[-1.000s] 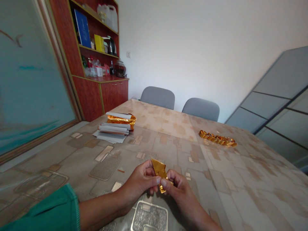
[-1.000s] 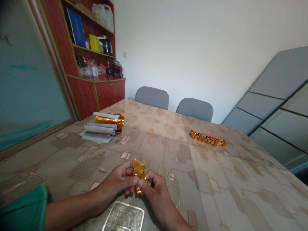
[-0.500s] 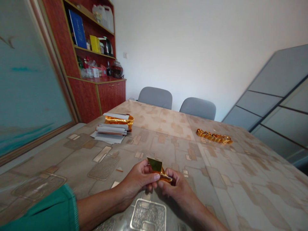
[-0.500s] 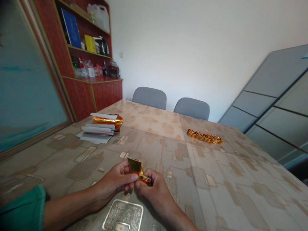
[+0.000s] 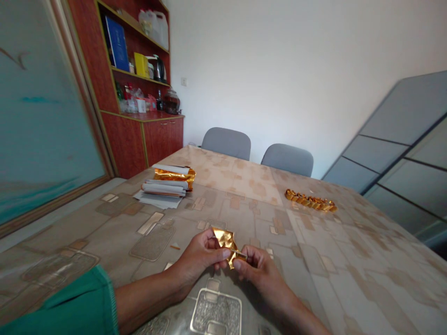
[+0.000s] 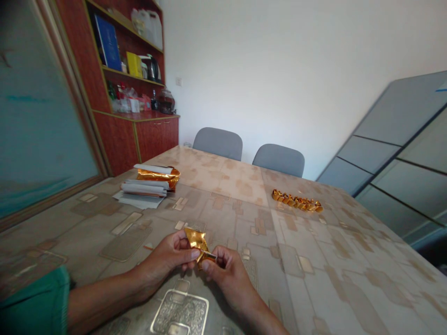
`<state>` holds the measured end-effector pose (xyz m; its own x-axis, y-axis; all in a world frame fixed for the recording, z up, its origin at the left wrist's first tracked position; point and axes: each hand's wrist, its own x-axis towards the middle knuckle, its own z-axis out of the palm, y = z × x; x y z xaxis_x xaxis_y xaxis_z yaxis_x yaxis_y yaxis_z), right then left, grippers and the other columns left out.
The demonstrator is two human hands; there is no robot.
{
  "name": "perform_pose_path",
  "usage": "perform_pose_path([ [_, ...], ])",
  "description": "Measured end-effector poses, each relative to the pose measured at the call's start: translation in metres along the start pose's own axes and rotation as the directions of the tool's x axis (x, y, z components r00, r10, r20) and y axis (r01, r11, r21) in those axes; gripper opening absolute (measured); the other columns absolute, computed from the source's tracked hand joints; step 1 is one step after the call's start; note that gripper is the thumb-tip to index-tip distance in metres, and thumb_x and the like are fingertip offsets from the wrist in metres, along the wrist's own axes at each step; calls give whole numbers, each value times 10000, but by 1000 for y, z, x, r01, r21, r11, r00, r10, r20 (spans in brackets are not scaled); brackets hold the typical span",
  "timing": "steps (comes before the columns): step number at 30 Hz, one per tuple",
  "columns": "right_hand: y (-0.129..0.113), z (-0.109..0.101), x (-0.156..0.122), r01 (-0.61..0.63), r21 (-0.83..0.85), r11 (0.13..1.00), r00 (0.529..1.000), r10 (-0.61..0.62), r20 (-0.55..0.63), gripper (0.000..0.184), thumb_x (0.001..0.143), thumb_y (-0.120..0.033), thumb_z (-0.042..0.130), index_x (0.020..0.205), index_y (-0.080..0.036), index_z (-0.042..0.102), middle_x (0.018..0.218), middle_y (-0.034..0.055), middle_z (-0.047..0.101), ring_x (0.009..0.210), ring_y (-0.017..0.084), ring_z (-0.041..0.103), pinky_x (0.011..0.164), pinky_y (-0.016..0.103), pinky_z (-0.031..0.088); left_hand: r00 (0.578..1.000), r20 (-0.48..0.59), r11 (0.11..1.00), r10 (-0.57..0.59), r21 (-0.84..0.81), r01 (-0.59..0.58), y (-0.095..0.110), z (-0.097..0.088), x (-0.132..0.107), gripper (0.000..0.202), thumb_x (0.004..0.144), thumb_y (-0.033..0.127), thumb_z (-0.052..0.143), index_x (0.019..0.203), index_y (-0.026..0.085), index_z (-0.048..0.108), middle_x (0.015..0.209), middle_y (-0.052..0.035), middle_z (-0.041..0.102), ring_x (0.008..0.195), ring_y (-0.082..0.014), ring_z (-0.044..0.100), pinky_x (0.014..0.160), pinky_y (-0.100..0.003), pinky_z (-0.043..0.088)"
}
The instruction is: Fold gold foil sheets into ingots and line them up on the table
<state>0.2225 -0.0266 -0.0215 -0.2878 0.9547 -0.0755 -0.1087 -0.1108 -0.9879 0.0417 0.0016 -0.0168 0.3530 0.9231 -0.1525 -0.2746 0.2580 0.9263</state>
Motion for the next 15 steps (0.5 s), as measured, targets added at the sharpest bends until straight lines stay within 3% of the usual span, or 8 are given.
perform_pose_path([
  [4,-4,-4,0,2,-55,998,1000,-1,14,511,745,-650,772,669,-175,598,577,-13,553,534,113,413,546,260,268,1000,4,1000,3,5,-3,1,0,0,473,640,374,903,905,133,595,682,-2,684,533,-88,566,509,-187,409],
  [11,-3,-8,-2,47,-119,992,999,-45,20,507,819,-640,709,632,-188,579,568,-16,543,544,123,419,555,267,295,1000,11,1000,-26,-5,26,2,-2,-1,460,635,342,906,914,152,592,680,16,673,521,-78,564,493,-171,383],
  [13,-7,-11,-6,69,-146,987,998,-67,19,439,889,-613,638,789,-186,658,640,2,586,582,143,462,581,278,341,994,56,994,-93,-48,96,3,-2,-3,479,628,306,907,964,160,599,673,27,663,509,-64,547,497,-160,381],
  [15,-14,-14,-12,173,-245,954,985,-169,37,355,944,-536,588,1090,-222,664,797,25,628,699,183,533,663,310,416,974,118,973,-191,-108,204,5,-2,-6,511,629,264,904,1031,168,604,701,28,662,505,-49,544,514,-152,388],
])
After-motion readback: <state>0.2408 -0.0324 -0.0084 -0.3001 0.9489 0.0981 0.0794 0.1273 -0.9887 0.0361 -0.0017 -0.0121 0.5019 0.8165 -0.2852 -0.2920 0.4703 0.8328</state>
